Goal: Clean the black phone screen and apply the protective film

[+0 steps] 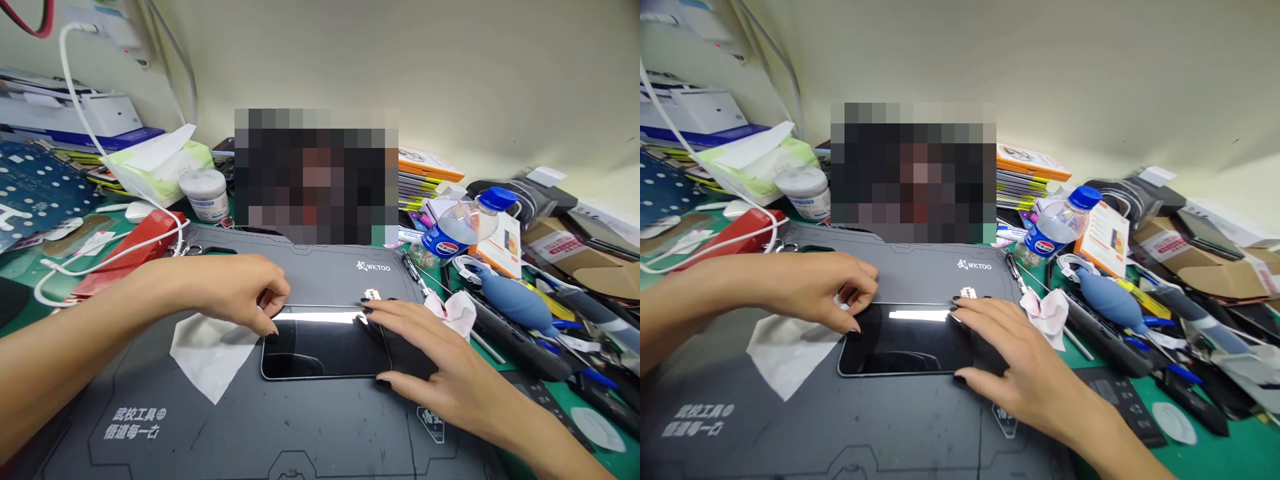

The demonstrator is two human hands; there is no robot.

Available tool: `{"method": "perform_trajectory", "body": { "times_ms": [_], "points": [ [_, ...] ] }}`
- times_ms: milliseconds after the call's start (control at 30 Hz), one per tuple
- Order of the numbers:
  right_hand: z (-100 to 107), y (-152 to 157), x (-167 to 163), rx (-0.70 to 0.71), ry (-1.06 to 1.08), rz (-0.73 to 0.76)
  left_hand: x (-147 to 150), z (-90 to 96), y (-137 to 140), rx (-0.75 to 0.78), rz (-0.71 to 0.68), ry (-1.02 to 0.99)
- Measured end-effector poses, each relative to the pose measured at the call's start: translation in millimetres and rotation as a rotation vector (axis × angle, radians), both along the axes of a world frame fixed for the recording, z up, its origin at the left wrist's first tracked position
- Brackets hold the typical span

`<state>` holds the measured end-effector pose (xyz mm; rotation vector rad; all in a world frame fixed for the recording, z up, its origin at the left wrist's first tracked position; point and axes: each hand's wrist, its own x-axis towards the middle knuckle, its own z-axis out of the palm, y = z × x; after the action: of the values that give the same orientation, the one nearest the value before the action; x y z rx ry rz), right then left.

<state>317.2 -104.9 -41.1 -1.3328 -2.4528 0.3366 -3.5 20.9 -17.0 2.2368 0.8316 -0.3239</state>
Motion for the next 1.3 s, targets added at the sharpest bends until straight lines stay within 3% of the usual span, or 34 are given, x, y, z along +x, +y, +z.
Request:
{"method": "perform_trajectory", "body": {
  "times_ms": [267, 600, 700, 867, 1100, 1300],
  "points": [
    [0.8, 0.6, -1.9, -0.028, 0.078, -0.009, 5.3, -4.6, 3.0, 0.017, 0.134, 0.077],
    [-0.5, 0.8, -2.1, -0.046, 0.056, -0.013, 4.9, -5.3, 2.3, -0.009, 0.165, 0.078],
    [2.9, -2.8, 0.4, 0.038, 0.161, -0.025, 4.8, -6.9, 3.1, -0.023, 0.159, 0.071],
    [11.0, -4.0, 12.4, 0.186, 0.357, -0.167, 4.0, -12.3, 3.8, -0.029, 0.147, 0.047],
    [13.3, 2.9, 18.1, -0.084, 0.126, -0.101, 4.5, -15.6, 4.3, -0.033, 0.128, 0.035],
    [9.9, 3.8, 18.6, -0.143, 0.072, -0.101, 5.1, -15.2, 3.7, -0.030, 0.117, 0.033]
  ]
}}
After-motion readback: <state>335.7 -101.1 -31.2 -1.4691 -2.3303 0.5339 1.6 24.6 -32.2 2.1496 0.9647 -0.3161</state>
